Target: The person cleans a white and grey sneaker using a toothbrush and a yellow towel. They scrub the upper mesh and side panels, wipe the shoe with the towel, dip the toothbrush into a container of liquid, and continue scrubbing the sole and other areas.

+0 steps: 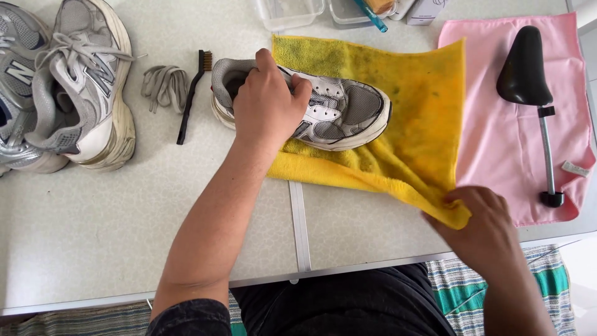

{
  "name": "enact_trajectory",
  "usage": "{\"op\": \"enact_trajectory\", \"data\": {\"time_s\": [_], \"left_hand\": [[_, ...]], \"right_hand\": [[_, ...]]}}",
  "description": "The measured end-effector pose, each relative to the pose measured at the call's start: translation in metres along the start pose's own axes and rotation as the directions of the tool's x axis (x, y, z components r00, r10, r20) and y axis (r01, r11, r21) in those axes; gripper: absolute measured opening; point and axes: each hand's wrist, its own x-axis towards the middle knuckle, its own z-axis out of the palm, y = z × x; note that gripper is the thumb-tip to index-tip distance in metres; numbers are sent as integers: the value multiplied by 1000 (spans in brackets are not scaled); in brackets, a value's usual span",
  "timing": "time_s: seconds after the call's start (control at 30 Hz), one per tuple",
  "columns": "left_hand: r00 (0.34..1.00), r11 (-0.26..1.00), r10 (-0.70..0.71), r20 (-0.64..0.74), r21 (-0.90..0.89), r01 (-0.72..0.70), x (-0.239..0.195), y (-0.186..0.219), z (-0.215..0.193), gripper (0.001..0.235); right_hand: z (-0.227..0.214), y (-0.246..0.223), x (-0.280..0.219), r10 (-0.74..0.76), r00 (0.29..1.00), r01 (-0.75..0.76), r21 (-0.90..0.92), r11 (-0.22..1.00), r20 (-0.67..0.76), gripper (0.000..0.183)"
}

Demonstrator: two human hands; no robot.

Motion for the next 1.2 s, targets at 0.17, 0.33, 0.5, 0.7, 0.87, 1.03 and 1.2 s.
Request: {"op": "enact_trajectory", "data": {"time_s": [0.17,0.33,0.5,0.7,0.87,1.03,1.2], "left_hand": [[1000,1000,-19,22,7,19,-1,2,-6,38],[999,1000,-8,40,-11,8,-1,0,-3,34],[999,999,34,-3,-40,-34,1,-4,-5,43],[982,946,123,141,-317,-73,-3,-3,-42,37],[918,780,395,-20,-521,-347,-14,-4,-86,20],[863,521,494,-102,-761,-388,-10,-15,-86,16],[795,292,605,-50,-915,-279,-11,-6,-78,16]], "right_hand": [[-36,-17,-1,76,997,-76,16,997,5,66],[0,-82,14,-401,874,476,312,822,-275,39],[87,-137,14,-746,665,728,-260,635,40,103],[60,-139,21,-865,487,815,418,402,-118,46],[32,-102,7,-688,578,806,440,396,-439,19],[37,-53,14,-535,695,708,328,625,-480,24],[47,-48,20,-613,720,611,-121,782,-326,51]]}}
